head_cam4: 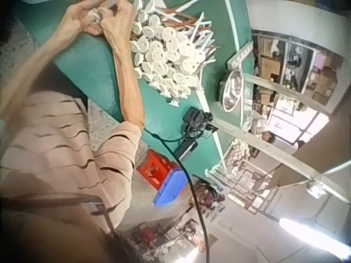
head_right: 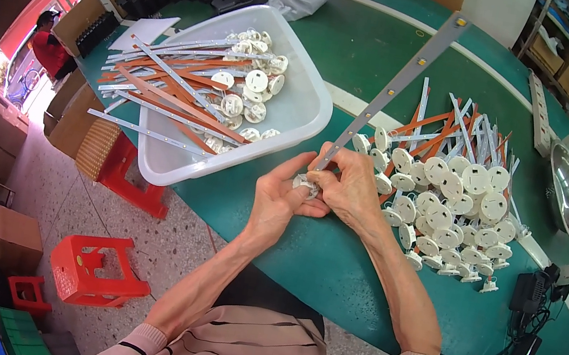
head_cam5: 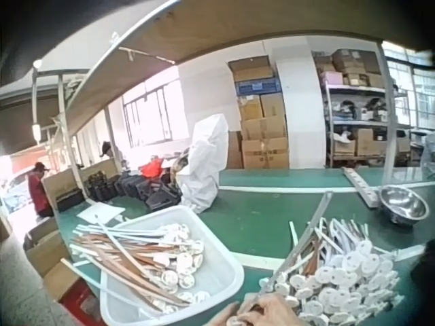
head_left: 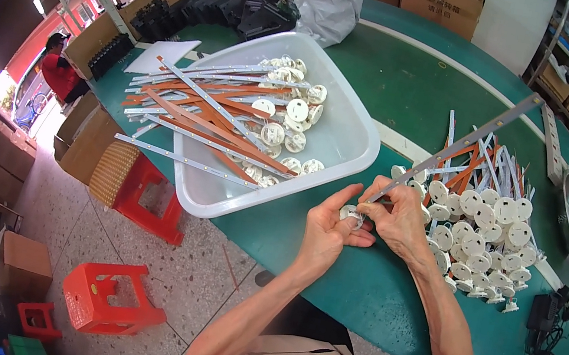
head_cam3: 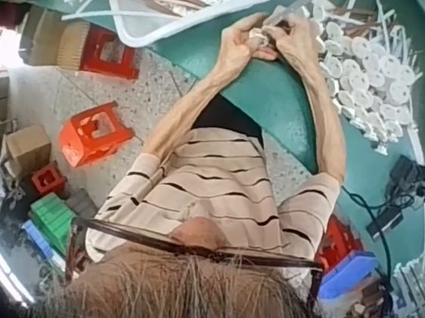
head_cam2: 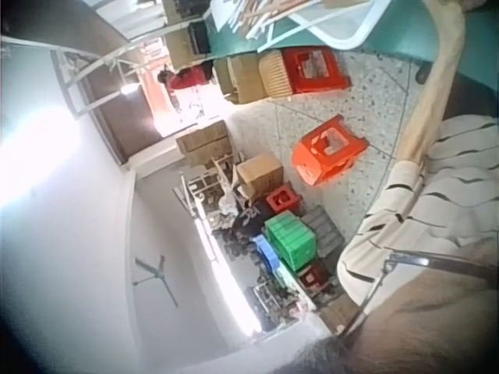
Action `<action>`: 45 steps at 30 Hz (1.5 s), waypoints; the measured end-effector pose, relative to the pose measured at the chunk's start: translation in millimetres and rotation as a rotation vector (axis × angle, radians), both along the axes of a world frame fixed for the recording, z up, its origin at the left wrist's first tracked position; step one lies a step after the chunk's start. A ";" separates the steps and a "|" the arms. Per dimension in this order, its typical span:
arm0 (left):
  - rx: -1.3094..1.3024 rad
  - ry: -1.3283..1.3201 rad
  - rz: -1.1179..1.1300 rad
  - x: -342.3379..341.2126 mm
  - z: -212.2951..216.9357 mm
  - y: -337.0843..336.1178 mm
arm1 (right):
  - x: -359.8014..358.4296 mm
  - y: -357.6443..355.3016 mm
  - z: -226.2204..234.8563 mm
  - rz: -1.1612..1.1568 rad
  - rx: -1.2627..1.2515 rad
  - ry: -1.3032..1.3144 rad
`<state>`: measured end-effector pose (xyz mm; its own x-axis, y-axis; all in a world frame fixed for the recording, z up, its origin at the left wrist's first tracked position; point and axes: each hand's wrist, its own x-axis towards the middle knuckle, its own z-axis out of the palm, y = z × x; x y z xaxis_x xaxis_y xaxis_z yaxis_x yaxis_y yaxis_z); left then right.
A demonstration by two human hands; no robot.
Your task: The person assembles LED light strips by attaching plastic round bases to the ends of the strips using tweezers.
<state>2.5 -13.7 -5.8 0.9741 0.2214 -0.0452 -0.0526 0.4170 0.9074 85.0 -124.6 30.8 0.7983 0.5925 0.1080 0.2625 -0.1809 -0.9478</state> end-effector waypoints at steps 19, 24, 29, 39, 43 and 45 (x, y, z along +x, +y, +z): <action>0.025 0.017 -0.073 -2.7 -12.1 0.0 | -4.6 -9.3 -6.3 -0.016 0.002 -0.101; -0.005 0.004 -0.035 -2.6 -11.7 -0.3 | -7.3 -0.4 -9.5 -0.040 0.051 -0.177; -0.017 0.005 -0.029 -3.7 -10.8 -2.5 | -10.3 1.7 -11.3 -0.073 0.086 -0.170; -0.040 -0.010 -0.021 -6.7 -12.6 -3.0 | -9.3 1.1 -11.2 -0.038 -0.004 -0.131; -0.045 -0.025 -0.026 -6.1 -13.7 -4.1 | -11.7 0.4 -10.6 -0.038 -0.016 -0.109; -0.040 -0.040 -0.036 -3.8 -13.7 -4.6 | -12.1 -3.2 -6.8 -0.046 -0.022 -0.121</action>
<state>-1.3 -18.3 -19.5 0.9826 0.1854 -0.0142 -0.0731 0.4552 0.8874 72.9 -127.7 24.0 0.8064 0.5591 0.1928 0.3661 -0.2159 -0.9052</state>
